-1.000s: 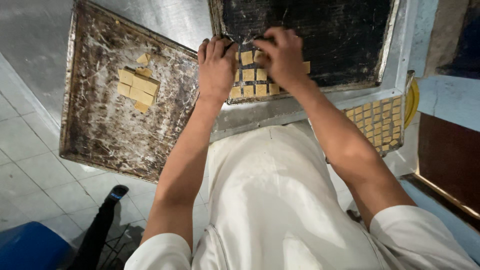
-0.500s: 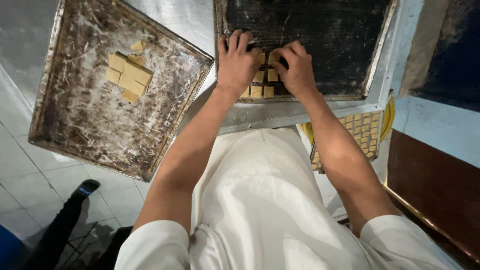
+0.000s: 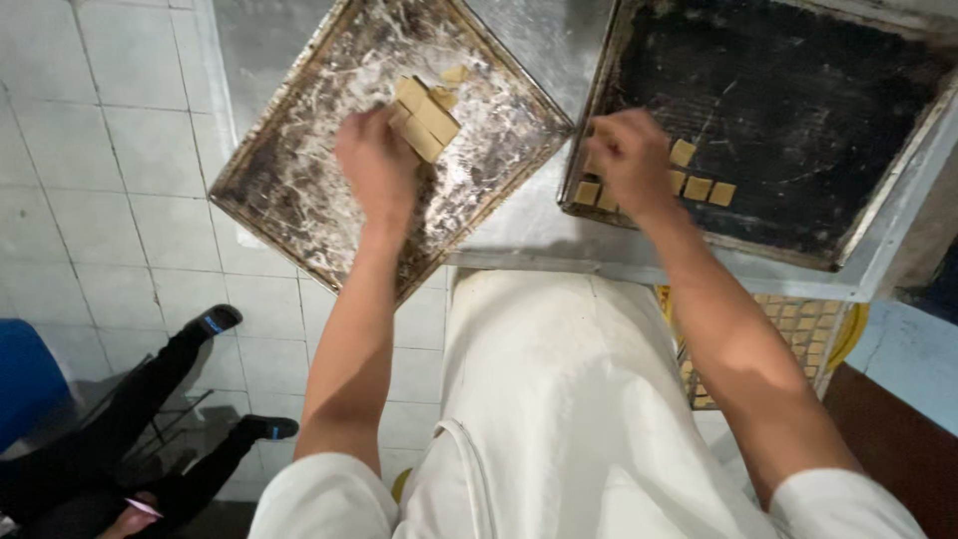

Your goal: The person picks up small square dough pieces one by one from a metal tray and arranges them into rows on another dark baking tray.

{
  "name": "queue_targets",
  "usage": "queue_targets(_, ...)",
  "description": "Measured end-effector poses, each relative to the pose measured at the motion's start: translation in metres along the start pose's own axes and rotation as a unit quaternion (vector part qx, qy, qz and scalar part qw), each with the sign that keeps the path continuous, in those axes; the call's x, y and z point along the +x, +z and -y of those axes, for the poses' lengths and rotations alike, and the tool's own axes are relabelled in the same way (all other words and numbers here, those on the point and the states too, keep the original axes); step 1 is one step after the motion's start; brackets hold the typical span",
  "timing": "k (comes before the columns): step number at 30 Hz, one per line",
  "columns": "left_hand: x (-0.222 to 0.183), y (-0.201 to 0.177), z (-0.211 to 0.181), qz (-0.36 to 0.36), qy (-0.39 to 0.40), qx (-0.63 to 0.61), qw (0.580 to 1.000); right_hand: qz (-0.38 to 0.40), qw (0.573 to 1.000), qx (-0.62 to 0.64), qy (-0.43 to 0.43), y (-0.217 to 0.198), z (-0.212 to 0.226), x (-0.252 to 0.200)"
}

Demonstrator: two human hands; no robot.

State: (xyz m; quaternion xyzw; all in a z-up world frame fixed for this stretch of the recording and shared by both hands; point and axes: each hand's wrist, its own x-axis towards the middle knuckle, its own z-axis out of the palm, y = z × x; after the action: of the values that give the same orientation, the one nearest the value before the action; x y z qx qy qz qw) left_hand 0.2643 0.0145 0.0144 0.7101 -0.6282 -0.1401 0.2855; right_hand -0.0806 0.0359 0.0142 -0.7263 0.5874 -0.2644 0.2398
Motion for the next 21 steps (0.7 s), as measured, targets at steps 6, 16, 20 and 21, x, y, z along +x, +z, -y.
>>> queue_targets(6,-0.032,-0.008,0.042,0.065,-0.028,-0.003,0.997,0.064,0.997,0.028,-0.041,0.086,0.096,0.045)
queue_targets(16,-0.039,-0.015,-0.023,0.22,-0.132,-0.308,0.916,0.177,0.96,0.209,0.062,0.082,0.091,0.023)
queue_targets(20,-0.023,0.023,-0.085,0.263,-0.049,-0.358,0.895,0.095,0.964,0.184,0.168,0.026,0.02,0.007)
queue_targets(21,-0.022,0.03,-0.098,0.286,-0.018,-0.336,0.897,0.074,0.974,0.142,0.163,0.004,0.001,0.0)
